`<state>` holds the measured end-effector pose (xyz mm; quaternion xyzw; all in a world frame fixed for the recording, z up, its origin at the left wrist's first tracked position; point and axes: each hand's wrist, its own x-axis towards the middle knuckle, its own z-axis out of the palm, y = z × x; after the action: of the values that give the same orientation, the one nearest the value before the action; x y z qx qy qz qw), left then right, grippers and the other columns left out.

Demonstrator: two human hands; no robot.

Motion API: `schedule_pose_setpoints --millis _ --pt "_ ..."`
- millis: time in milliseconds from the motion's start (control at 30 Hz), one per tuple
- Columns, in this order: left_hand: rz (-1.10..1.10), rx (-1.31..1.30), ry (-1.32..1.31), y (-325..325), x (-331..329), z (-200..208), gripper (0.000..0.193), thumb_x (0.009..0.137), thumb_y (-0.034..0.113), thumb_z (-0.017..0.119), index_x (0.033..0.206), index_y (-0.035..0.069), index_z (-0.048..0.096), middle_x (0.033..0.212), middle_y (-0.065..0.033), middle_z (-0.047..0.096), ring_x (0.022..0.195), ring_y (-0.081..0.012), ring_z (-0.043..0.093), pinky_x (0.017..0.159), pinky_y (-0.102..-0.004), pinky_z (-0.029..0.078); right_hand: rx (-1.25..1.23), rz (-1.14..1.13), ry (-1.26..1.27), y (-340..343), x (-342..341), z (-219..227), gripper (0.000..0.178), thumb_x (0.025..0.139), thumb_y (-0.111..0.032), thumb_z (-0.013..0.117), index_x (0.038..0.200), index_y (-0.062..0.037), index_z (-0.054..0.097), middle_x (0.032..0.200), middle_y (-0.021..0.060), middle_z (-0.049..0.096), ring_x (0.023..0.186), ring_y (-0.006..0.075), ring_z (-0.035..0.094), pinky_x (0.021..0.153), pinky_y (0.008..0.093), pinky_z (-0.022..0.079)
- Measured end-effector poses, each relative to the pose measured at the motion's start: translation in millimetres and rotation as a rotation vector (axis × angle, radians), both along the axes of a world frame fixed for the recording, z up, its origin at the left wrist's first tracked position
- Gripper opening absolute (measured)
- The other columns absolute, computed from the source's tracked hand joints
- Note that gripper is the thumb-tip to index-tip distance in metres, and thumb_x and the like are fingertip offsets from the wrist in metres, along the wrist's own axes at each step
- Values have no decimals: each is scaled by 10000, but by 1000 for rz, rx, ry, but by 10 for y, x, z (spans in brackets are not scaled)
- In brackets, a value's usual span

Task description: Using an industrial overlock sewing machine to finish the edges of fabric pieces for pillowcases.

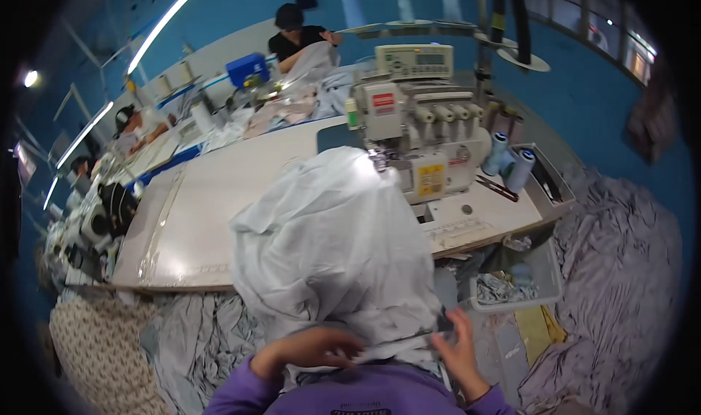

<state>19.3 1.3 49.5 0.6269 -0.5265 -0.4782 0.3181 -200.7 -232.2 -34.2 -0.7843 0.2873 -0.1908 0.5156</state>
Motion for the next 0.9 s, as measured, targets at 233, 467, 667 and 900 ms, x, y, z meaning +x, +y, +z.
schedule_pose_setpoints --millis 233,467,667,900 --pt "1421 -221 -1144 798 199 -934 807 542 322 859 1152 -58 492 1086 -216 552 1060 -328 512 938 -387 392 -421 -61 168 238 357 -552 650 675 -215 711 1226 -4 439 1197 241 441 1100 395 439 928 436 380" --pt "453 20 -1413 1017 956 -1959 619 805 314 656 1296 5 441 1301 -157 483 1213 -307 433 1023 -392 322 -706 698 -97 592 1527 -1945 187 693 -100 533 839 -18 617 840 141 592 792 335 578 711 427 461" --pt "1048 -411 100 1148 798 -401 532 858 147 504 1345 -13 360 1358 -166 421 1244 -307 412 1042 -388 338 -487 1072 -103 302 1430 -701 205 822 -207 549 893 -40 646 800 115 636 725 265 622 655 400 495" --pt "1416 -1028 520 1473 1360 786 490 896 283 383 1267 -31 444 1249 -182 510 1113 -312 536 948 -409 450 -11 -31 -393 -330 1874 1304 219 822 -142 667 970 -16 568 729 39 644 538 101 583 499 228 454"
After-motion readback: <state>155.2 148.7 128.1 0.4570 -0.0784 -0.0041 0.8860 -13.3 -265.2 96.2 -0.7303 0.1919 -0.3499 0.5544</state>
